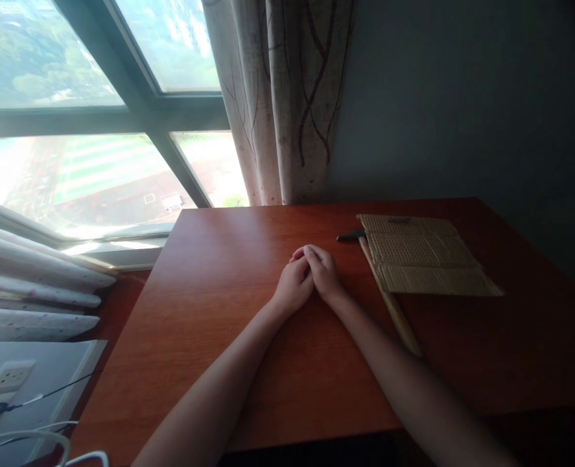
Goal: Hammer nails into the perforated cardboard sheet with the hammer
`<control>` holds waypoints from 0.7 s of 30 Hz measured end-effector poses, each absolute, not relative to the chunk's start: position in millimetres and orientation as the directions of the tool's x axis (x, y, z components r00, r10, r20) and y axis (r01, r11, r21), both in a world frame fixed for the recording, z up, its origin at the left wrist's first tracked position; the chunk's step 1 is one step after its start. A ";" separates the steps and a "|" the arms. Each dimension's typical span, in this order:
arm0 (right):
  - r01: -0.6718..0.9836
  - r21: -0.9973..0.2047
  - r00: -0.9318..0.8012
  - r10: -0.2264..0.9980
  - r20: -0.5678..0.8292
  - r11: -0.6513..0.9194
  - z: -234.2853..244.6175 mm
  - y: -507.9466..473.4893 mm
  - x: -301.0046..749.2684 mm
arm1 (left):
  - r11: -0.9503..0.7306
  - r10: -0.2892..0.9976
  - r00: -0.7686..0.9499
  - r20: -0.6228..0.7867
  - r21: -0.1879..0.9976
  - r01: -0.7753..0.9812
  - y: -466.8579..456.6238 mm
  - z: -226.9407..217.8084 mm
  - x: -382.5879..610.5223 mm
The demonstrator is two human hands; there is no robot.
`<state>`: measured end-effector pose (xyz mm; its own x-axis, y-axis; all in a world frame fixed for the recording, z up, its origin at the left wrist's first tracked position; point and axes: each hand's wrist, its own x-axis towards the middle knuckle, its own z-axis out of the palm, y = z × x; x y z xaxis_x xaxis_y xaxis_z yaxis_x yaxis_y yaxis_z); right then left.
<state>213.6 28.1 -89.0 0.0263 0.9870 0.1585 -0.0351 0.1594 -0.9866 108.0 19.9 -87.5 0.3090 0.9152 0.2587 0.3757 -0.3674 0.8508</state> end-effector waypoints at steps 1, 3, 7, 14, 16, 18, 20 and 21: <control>-0.034 -0.987 0.024 0.987 0.159 0.160 -89.0 28.5 213.7 | -0.370 0.915 0.309 0.260 0.848 0.379 20.1 -87.8 108.0; -0.032 -0.986 0.022 0.987 0.160 0.161 -89.7 29.4 214.1 | -0.370 0.915 0.308 0.259 0.844 0.388 20.4 -87.8 108.1; -0.020 -0.987 0.018 0.987 0.162 0.162 -92.1 30.8 214.6 | -0.360 0.919 0.307 0.247 0.840 0.405 20.4 -87.8 108.7; -0.007 -0.987 0.011 0.987 0.161 0.161 -92.7 32.0 215.2 | -0.352 0.923 0.302 0.238 0.840 0.412 20.5 -89.2 108.7; -0.004 -0.987 0.010 0.987 0.161 0.161 -92.0 31.7 215.5 | -0.350 0.924 0.300 0.237 0.841 0.412 20.5 -89.6 108.6; -0.001 -0.987 0.010 0.987 0.161 0.161 -91.2 31.0 215.6 | -0.354 0.923 0.302 0.241 0.840 0.411 20.5 -89.9 108.7; 0.001 -0.987 0.010 0.987 0.160 0.160 -90.2 30.3 215.5 | -0.365 0.918 0.306 0.251 0.835 0.412 20.6 -90.0 108.7; 0.003 -0.987 0.011 0.987 0.160 0.160 -89.7 29.9 215.3 | -0.371 0.916 0.307 0.257 0.831 0.413 20.7 -90.1 108.7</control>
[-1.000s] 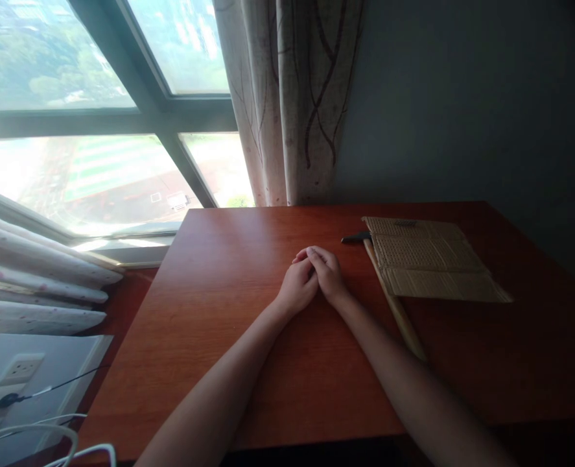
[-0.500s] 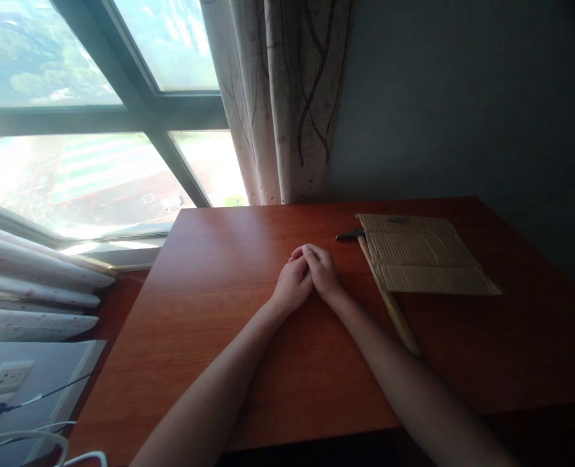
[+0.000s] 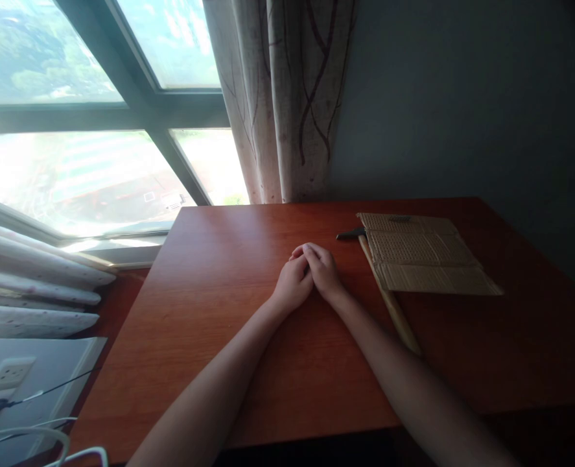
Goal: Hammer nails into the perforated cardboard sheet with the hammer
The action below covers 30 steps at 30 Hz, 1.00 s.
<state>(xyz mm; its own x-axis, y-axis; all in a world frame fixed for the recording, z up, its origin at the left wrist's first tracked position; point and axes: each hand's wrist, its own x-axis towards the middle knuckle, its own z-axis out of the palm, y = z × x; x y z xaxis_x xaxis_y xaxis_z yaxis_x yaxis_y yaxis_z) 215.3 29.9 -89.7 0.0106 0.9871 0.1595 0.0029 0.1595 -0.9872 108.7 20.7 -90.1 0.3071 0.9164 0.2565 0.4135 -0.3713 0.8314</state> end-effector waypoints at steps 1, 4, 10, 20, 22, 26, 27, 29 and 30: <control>0.004 -0.987 0.010 0.987 0.159 0.159 -89.1 29.6 215.2 | -0.376 0.915 0.308 0.261 0.828 0.416 20.9 -90.1 108.6; 0.008 -0.987 0.008 0.987 0.159 0.159 -87.7 29.1 215.0 | -0.376 0.915 0.309 0.259 0.823 0.425 21.2 -90.3 108.3; 0.006 -0.987 0.005 0.987 0.162 0.162 -88.1 29.1 215.6 | -0.362 0.920 0.305 0.245 0.830 0.424 20.7 -90.6 108.4; -0.023 -0.987 -0.005 0.988 0.157 0.157 -90.3 30.2 214.8 | -0.360 0.918 0.338 0.206 0.787 0.501 17.0 -83.9 108.4; -0.039 -0.987 -0.018 0.988 0.154 0.153 -89.1 29.6 215.3 | -0.351 0.920 0.356 0.163 0.747 0.565 14.5 -79.4 108.3; -0.072 -0.989 -0.049 0.989 0.136 0.133 -90.0 29.6 215.6 | -0.371 0.903 0.430 0.016 0.533 0.760 1.1 -57.1 105.4; -0.078 -0.989 -0.052 0.990 0.131 0.127 -91.0 29.9 215.3 | -0.387 0.897 0.442 -0.010 0.468 0.795 -6.5 -47.4 103.9; -0.077 -0.989 -0.055 0.990 0.127 0.123 -93.3 30.6 214.2 | -0.415 0.888 0.459 -0.029 0.382 0.826 -29.9 -22.8 100.8; -0.070 -0.990 -0.059 0.990 0.130 0.125 -94.4 31.0 213.6 | -0.456 0.870 0.494 -0.002 0.382 0.804 -45.9 -8.5 99.3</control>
